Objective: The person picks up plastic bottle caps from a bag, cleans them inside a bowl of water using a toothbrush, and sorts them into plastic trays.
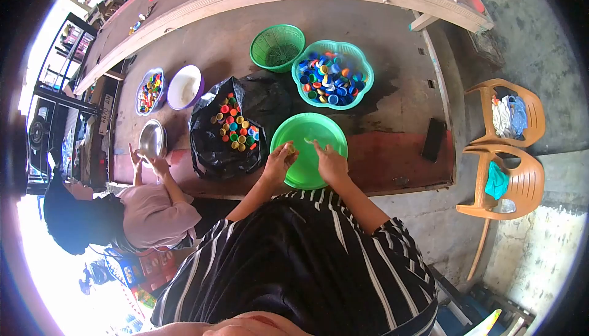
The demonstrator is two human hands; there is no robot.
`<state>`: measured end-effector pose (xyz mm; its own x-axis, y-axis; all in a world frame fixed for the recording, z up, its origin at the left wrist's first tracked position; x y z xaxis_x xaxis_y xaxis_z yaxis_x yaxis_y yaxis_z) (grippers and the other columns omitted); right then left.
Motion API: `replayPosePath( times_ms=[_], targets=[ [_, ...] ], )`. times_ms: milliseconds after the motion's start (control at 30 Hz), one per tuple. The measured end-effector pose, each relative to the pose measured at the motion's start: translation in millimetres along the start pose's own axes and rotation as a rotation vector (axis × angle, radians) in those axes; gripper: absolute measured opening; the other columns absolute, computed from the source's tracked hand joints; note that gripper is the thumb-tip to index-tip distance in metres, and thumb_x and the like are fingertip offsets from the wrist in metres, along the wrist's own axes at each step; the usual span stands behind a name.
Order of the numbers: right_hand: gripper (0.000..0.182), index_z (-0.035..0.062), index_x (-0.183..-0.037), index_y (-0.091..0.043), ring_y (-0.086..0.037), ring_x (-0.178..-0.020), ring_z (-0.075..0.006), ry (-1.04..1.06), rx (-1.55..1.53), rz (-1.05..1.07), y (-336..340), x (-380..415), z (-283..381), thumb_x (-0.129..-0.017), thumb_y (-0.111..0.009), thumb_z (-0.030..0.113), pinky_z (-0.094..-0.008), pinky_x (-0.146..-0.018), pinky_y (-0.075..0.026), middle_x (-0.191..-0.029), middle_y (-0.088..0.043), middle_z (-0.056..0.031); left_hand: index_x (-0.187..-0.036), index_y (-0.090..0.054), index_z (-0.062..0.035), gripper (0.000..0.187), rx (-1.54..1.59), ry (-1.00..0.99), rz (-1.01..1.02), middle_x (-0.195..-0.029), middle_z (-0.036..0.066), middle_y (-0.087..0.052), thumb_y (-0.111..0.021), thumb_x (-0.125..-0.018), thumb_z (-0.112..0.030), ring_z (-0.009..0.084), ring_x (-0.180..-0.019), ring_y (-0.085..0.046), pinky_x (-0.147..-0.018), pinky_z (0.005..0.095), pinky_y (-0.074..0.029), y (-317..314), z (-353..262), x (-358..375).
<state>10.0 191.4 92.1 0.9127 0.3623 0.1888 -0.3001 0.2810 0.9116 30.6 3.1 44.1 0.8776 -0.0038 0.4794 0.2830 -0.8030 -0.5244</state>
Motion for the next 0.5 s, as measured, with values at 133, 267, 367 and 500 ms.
replayPosePath(
  times_ms=[133, 267, 367, 500],
  targets=[
    [0.063, 0.0195, -0.144, -0.037, -0.064, -0.074, -0.0348, 0.028, -0.073, -0.026, 6, 13, 12, -0.083, -0.05, 0.006, -0.0442, -0.063, -0.052, -0.099, -0.057, -0.0161, -0.126, -0.049, 0.0024, 0.032, 0.061, -0.01, 0.016, -0.108, 0.009, -0.057, -0.049, -0.1, -0.016, 0.0183, -0.098, -0.06, -0.089, 0.0282, -0.051, 3, 2, -5],
    [0.061, 0.0177, -0.143, -0.039, -0.065, -0.078, -0.0347, 0.117, -0.172, 0.029, 23, 26, 28, -0.083, -0.049, 0.007, -0.0443, -0.064, -0.053, -0.101, -0.057, -0.0164, -0.127, -0.048, 0.002, 0.032, 0.09, -0.024, 0.044, -0.109, 0.009, -0.056, -0.05, -0.099, -0.013, 0.0185, -0.1, -0.06, -0.09, 0.0287, -0.051, 8, 4, -5],
    [0.061, 0.0189, -0.142, -0.04, -0.065, -0.08, -0.0343, 0.051, -0.099, 0.049, 14, 14, 14, -0.084, -0.05, 0.006, -0.0436, -0.065, -0.053, -0.102, -0.057, -0.0154, -0.126, -0.048, 0.002, 0.033, -0.011, 0.015, -0.012, -0.109, 0.009, -0.056, -0.053, -0.097, -0.012, 0.0178, -0.098, -0.061, -0.088, 0.0283, -0.052, -5, -6, 5],
    [0.059, 0.0216, -0.141, -0.041, -0.064, -0.081, -0.0336, 0.021, 0.001, -0.008, -3, 5, 5, -0.085, -0.051, 0.007, -0.0427, -0.067, -0.053, -0.103, -0.057, -0.0134, -0.123, -0.051, 0.0027, 0.033, -0.197, -0.051, -0.037, -0.108, 0.008, -0.057, -0.059, -0.093, -0.01, 0.0166, -0.095, -0.062, -0.085, 0.0277, -0.054, 0, -2, 0]
  ],
)
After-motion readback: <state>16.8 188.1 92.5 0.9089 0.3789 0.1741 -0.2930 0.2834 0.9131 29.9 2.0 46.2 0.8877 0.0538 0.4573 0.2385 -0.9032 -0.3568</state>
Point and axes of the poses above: each hand's wrist, its own x-axis away from the middle knuckle, its own y-axis out of the back of the hand, z = x × y, the point moved 1 cm from there along -x, towards the middle knuckle
